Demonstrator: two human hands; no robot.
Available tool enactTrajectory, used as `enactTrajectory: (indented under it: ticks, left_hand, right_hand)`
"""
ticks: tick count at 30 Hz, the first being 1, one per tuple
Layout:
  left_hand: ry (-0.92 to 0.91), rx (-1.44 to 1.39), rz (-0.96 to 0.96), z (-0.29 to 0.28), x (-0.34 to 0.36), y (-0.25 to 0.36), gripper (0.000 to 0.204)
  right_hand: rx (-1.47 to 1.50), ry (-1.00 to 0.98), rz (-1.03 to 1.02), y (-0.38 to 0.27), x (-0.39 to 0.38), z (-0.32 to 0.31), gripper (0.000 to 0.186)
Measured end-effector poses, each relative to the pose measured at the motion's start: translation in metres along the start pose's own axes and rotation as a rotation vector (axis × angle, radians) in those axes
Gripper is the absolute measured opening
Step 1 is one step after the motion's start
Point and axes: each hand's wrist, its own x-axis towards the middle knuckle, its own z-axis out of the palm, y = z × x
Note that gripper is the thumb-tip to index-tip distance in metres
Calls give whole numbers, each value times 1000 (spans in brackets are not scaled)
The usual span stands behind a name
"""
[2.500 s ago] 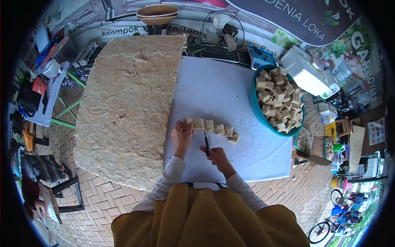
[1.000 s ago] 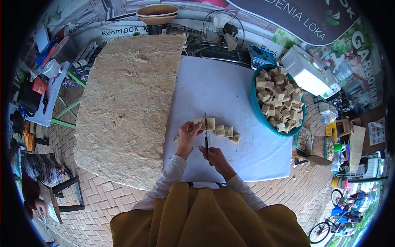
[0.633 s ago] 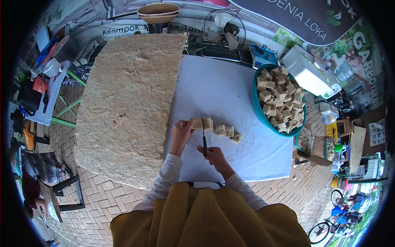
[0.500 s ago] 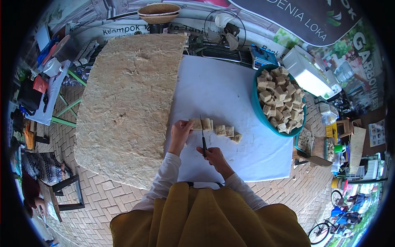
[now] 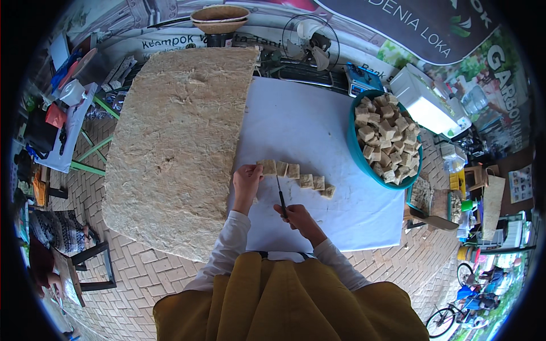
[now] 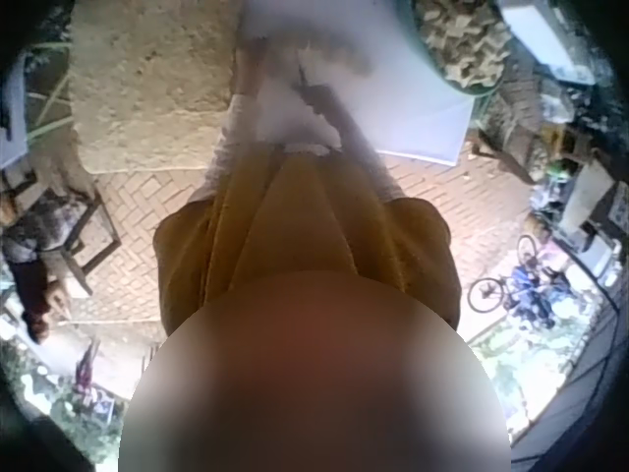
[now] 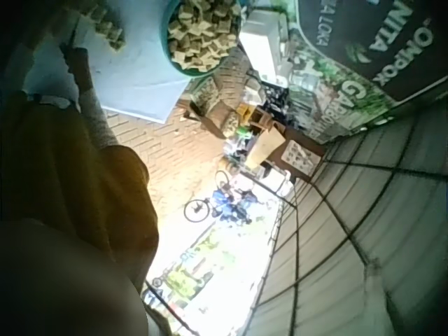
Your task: Cutting large blocks of tempeh into smaller cubes using scissors and a knife and placing them into a large bowl.
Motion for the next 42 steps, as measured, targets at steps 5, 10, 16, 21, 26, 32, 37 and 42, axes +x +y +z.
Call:
enactTrajectory:
  ticks: [5, 10, 16, 21, 26, 32, 37, 42]
  left_hand:
    - [14, -239, -30, 0, 0, -7, 31]
    - [-31, -269, -46, 11, -8, 0, 30]
    - [-62, -295, -25, 19, -22, 0, 27]
    - [-50, -274, 12, 16, -19, -2, 24]
    - [-26, -200, 15, 14, -19, -3, 23]
    - [-68, -61, 74, 14, -25, -4, 21]
    - [-20, -38, 64, 10, -21, -8, 21]
    - [4, -16, 31, 10, -22, -4, 22]
  right_hand:
    - [204, -219, 68, -17, -31, 7, 48]
    - [264, -336, 52, -9, -32, 9, 48]
    - [220, -288, 39, -25, -20, 5, 47]
    - [75, -102, -7, -13, -13, 11, 46]
    - [38, -79, -42, -5, -6, 13, 46]
    - [187, -143, -33, -9, 4, 14, 45]
    - [95, -105, -41, -10, 5, 18, 47]
    - [46, 25, -17, -7, 7, 22, 54]
